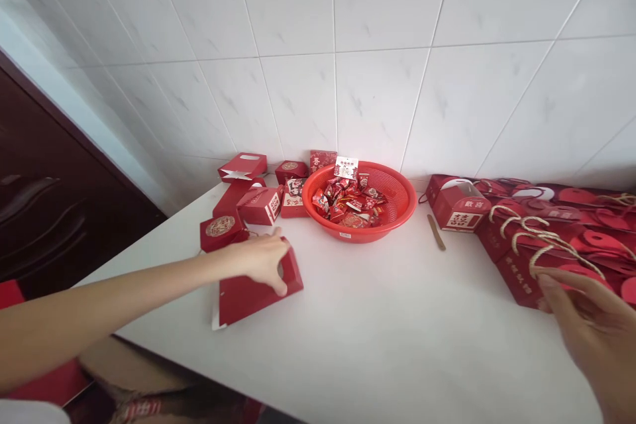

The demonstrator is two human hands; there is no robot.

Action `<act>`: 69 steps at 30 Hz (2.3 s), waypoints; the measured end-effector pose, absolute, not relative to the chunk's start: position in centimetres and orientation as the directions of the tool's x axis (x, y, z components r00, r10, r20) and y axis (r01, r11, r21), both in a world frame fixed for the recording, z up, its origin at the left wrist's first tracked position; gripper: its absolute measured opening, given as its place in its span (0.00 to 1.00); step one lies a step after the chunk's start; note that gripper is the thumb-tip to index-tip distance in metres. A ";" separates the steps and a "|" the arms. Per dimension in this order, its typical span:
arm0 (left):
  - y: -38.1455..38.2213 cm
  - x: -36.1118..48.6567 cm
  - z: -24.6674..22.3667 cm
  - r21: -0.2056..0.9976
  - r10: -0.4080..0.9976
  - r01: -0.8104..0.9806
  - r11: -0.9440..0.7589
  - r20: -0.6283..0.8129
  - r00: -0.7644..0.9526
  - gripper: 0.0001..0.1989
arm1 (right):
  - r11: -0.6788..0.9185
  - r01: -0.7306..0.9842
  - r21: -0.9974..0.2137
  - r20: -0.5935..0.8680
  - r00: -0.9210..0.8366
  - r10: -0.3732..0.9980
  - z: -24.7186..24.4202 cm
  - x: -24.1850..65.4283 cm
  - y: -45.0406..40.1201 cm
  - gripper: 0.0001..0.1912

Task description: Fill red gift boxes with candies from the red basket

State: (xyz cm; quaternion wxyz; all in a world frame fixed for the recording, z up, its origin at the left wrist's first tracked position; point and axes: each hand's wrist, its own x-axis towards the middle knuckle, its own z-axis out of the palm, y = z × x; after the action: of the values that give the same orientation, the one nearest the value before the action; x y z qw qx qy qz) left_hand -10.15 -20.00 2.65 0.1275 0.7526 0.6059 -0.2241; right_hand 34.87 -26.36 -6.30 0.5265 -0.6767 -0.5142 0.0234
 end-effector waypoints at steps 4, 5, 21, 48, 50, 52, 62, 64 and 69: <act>-23.0 -4.8 2.2 -0.166 0.646 0.645 -0.746 -0.416 0.640 0.34 | 0.185 0.561 -0.807 0.376 0.248 0.893 -5.3 30.4 -25.6 0.23; -23.7 -3.6 2.2 -0.203 0.541 0.504 -0.840 -0.387 0.747 0.31 | 0.191 0.533 -0.824 0.313 0.146 0.939 -5.5 29.2 -25.3 0.23; -25.8 3.7 -3.4 -0.647 0.040 -0.090 -0.757 -0.182 0.982 0.09 | 0.114 -0.161 -0.980 0.160 -0.305 0.939 -3.8 21.0 -20.5 0.19; -15.7 -1.5 3.2 0.551 0.536 0.377 -0.745 0.158 0.829 0.10 | 0.150 -0.234 -0.961 0.050 0.383 0.922 -2.3 22.9 -18.8 0.20; -14.4 -2.6 3.7 0.569 0.646 0.455 -0.685 0.184 0.741 0.11 | 0.171 -0.191 -0.967 0.094 0.355 0.930 -2.5 22.2 -19.1 0.21; -13.9 -3.3 3.6 0.586 0.700 0.490 -0.646 0.197 0.687 0.12 | 0.194 -0.145 -0.970 0.141 0.317 0.938 -2.8 21.0 -19.3 0.23; -15.6 -4.0 2.8 0.613 0.760 0.555 -0.563 0.121 0.638 0.15 | 0.258 0.074 -0.963 0.262 0.049 0.964 -3.0 17.1 -19.5 0.34; -16.1 -4.1 2.9 0.606 0.792 0.586 -0.538 0.125 0.597 0.16 | 0.259 0.136 -0.956 0.265 0.028 0.964 -3.0 18.1 -20.4 0.34; -16.5 -4.1 2.8 0.587 0.793 0.604 -0.539 0.112 0.599 0.18 | 0.178 0.301 -0.937 0.223 0.122 0.967 -2.5 23.9 -25.1 0.33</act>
State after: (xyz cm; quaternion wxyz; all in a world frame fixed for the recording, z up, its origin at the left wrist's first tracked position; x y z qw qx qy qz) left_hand -4.14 -16.45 2.82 0.2541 0.8572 0.4075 0.1861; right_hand 23.91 -25.13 -2.51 0.5076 -0.5510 -0.5756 0.3279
